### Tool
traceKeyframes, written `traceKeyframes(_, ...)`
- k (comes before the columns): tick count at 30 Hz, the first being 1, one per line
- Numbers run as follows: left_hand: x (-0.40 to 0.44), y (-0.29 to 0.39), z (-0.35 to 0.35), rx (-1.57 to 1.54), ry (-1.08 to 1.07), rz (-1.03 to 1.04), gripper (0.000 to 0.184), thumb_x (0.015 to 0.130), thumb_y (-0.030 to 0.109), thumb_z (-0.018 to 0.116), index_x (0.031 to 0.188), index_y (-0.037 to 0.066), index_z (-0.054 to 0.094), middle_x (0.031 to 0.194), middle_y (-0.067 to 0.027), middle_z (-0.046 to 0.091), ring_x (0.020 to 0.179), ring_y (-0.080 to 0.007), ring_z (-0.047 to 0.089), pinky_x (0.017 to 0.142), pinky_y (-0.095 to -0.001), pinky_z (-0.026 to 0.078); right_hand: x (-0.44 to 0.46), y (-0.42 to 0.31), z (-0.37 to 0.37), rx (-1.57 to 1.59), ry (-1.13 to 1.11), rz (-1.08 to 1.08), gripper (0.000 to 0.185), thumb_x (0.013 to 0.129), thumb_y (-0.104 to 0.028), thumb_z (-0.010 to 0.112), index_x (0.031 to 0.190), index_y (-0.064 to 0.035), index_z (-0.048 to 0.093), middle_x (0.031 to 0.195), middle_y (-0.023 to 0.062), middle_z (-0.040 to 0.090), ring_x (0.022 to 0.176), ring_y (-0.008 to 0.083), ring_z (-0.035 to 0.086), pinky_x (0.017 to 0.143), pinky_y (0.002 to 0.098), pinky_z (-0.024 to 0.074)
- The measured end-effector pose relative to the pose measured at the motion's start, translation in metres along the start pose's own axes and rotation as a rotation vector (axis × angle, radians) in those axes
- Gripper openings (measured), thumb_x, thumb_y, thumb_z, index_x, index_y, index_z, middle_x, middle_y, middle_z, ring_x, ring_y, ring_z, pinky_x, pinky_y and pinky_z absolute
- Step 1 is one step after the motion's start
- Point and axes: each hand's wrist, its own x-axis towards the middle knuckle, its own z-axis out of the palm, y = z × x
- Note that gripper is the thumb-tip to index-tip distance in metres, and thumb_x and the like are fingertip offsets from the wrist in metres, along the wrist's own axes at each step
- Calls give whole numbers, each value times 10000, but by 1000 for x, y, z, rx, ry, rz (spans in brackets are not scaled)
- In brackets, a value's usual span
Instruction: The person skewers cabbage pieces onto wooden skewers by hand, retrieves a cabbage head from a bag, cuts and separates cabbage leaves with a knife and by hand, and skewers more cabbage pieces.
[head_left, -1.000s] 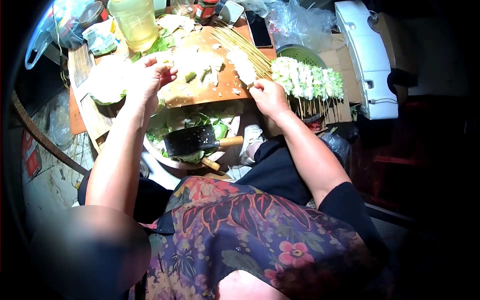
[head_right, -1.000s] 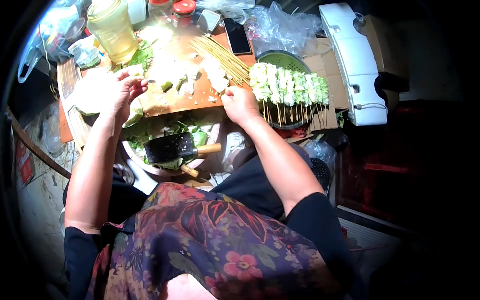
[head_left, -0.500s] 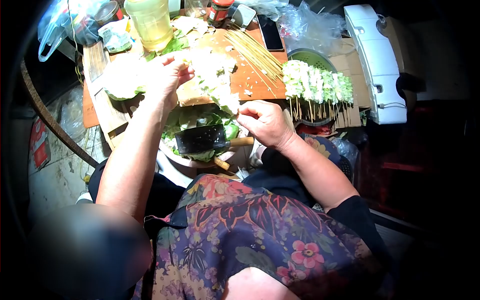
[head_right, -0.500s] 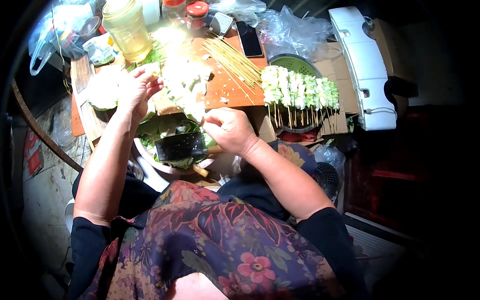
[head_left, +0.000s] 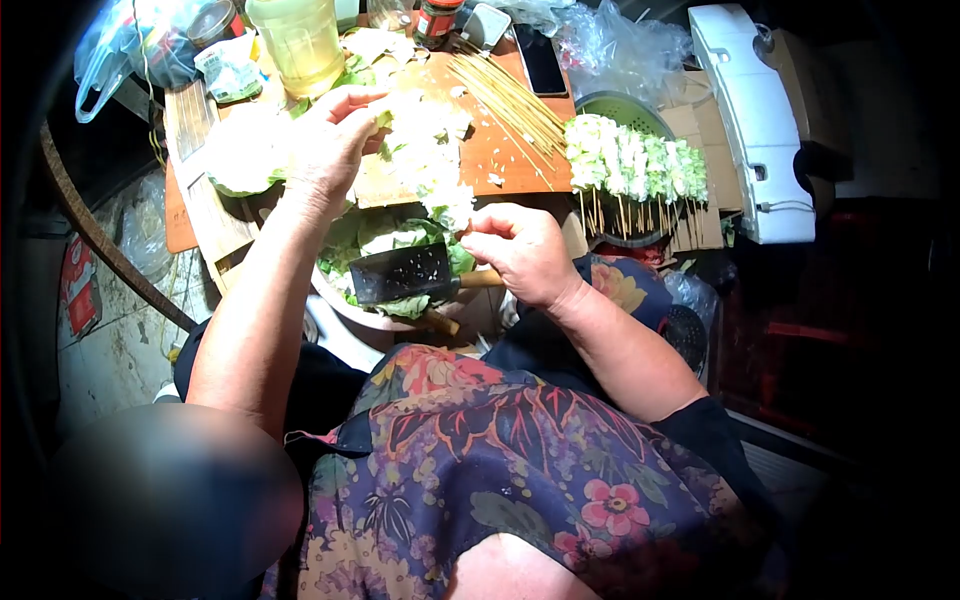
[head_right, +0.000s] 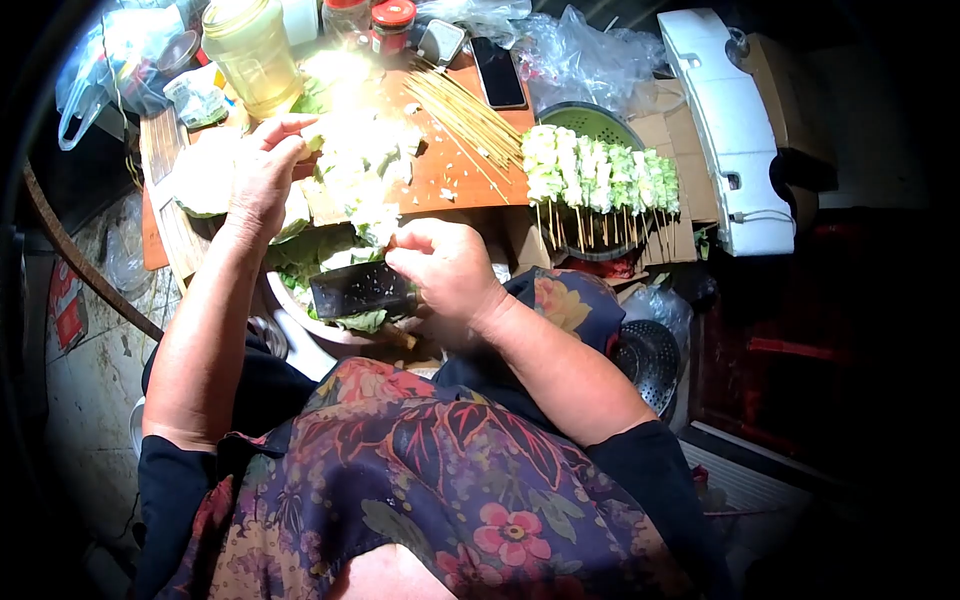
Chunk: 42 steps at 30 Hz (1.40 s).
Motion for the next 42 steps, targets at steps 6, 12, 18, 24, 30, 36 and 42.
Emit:
traceKeyframes(6,-8,-2,-3,169,-86,149,243,829,-5,510,1024,-13,654,781,25,580,675,-50,484,637,-193,411,-12,-22,9,158,-30,81,43,845,-24,640,854,16,624,743,-6,594,652,51,520,604,208,438)
traceKeyframes(12,-16,-4,-4,185,-104,197,238,837,-9,503,1025,-15,649,848,2,621,739,-51,521,694,-192,431,-21,-25,21,295,-31,112,45,856,-30,639,864,10,618,735,-11,582,650,41,514,595,194,427)
traceKeyframes(18,-16,-2,-2,135,-124,342,281,823,-28,491,1068,-15,629,981,-34,637,848,-81,562,803,-219,451,-21,-21,9,154,-13,59,59,851,-43,638,868,11,626,793,-7,603,732,49,539,666,205,446)
traceKeyframes(24,-13,6,3,-17,-114,253,443,827,15,432,1266,9,496,1131,-158,581,864,-217,650,823,-324,522,-28,0,-7,-50,147,-91,93,843,-44,651,908,21,635,873,14,636,797,70,584,732,227,485)
traceKeyframes(30,-5,-3,8,26,-102,118,420,878,71,452,1293,13,475,1175,-145,557,858,-194,651,797,-310,523,-36,-14,-38,-188,267,-150,126,825,-34,653,928,39,651,865,56,649,773,86,598,721,245,491)
traceKeyframes(36,-12,-12,19,162,-130,56,411,880,59,477,1291,32,483,1189,-129,539,840,-162,614,778,-286,511,-33,21,-125,-410,514,-240,146,827,-63,666,939,31,665,825,12,660,758,60,565,704,229,470)
traceKeyframes(42,-17,-19,37,384,-205,-8,384,842,36,519,1225,19,539,1152,-127,568,760,-125,616,704,-252,504,-49,76,-208,-127,736,82,190,810,-146,708,901,21,700,792,1,670,705,53,555,662,217,454)
